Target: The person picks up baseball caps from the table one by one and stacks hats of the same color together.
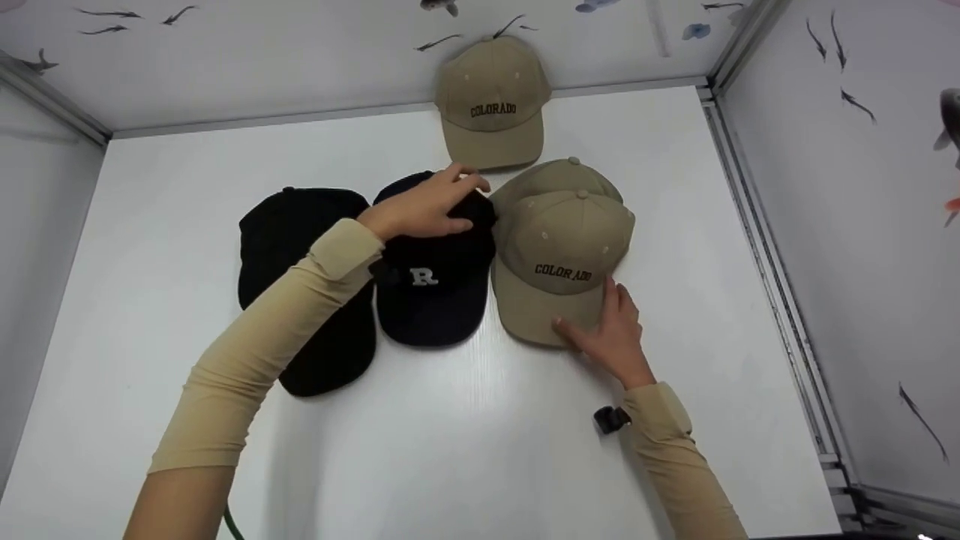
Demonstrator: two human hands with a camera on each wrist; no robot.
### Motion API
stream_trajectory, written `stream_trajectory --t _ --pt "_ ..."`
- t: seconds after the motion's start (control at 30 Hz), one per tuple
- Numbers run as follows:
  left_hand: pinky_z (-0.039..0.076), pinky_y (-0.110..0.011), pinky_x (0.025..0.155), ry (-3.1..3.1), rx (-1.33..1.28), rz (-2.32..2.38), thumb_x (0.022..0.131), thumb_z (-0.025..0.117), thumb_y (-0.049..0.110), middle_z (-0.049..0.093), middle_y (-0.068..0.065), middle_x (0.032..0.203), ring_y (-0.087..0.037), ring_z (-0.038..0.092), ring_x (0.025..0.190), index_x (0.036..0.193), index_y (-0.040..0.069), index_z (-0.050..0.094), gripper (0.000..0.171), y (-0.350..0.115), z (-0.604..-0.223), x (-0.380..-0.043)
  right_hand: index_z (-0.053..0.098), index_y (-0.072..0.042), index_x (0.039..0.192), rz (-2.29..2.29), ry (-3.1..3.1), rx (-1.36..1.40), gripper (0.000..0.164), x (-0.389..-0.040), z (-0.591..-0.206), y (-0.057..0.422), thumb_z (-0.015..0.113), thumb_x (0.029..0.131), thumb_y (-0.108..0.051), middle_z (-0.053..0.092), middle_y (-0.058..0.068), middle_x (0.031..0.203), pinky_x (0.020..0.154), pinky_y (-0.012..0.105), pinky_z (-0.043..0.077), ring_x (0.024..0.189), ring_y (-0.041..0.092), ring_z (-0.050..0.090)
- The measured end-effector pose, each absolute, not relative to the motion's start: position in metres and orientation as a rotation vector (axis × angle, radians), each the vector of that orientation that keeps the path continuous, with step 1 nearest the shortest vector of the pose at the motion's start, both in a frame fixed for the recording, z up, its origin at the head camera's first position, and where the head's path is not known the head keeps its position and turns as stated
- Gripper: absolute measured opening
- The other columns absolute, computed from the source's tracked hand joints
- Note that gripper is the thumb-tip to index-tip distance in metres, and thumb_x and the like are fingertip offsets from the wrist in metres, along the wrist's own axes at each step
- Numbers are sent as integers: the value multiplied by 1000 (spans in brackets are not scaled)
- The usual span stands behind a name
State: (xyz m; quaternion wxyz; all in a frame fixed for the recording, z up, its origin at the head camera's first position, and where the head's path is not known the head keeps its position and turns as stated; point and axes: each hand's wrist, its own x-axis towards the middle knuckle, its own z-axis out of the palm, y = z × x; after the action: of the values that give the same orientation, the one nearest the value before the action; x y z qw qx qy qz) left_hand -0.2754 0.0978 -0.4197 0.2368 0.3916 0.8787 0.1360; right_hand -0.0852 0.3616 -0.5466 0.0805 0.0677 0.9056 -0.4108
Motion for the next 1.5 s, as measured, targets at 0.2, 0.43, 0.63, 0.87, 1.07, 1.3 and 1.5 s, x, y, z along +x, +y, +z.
stream_trajectory --t 0.2,0.43,0.63,0.87,1.07,1.3,1.5 --pt "34 -50 102 2439 1094 361 98 56 20 29 -16 148 -32 35 130 140 11 44 45 64 -406 -272 -3 2 152 -1097 2818 279 117 -90 -548 334 73 79 -50 7 37 150 99 72 18 135 56 10" --pt "35 -50 100 2449 1055 381 98 55 20 31 -15 145 -33 37 126 139 10 44 44 38 -402 -271 4 12 148 -938 2985 242 120 -95 -554 321 79 74 -44 15 39 147 94 72 26 133 55 20" --pt "35 -50 101 2438 1040 380 98 54 21 31 -16 145 -33 36 127 139 10 44 43 28 -405 -269 3 18 145 -828 2893 246 121 -102 -547 332 76 75 -49 12 45 144 93 74 26 131 59 19" --pt "33 -50 102 2430 1030 391 99 54 20 31 -16 145 -33 34 128 140 9 44 43 18 -399 -270 2 17 146 -790 2818 218 122 -105 -543 358 77 75 -49 11 45 145 93 74 25 130 61 19" --pt "33 -51 101 2458 1009 366 99 52 21 31 -16 146 -34 34 128 140 9 44 43 9 -392 -276 -2 16 146 -810 2751 205 122 -104 -540 367 75 77 -49 6 44 147 96 73 24 131 61 16" --pt "33 -51 102 2460 988 392 99 53 20 30 -17 145 -35 33 128 138 8 45 42 3 -391 -285 -2 15 146 -839 2776 201 121 -102 -542 367 76 77 -46 7 44 147 94 73 25 131 61 16" --pt "32 -50 103 2456 967 402 99 53 21 31 -17 145 -34 33 129 139 8 44 43 1 -396 -287 -6 12 147 -850 2753 220 121 -101 -543 366 75 79 -46 2 43 148 96 74 21 133 60 11"
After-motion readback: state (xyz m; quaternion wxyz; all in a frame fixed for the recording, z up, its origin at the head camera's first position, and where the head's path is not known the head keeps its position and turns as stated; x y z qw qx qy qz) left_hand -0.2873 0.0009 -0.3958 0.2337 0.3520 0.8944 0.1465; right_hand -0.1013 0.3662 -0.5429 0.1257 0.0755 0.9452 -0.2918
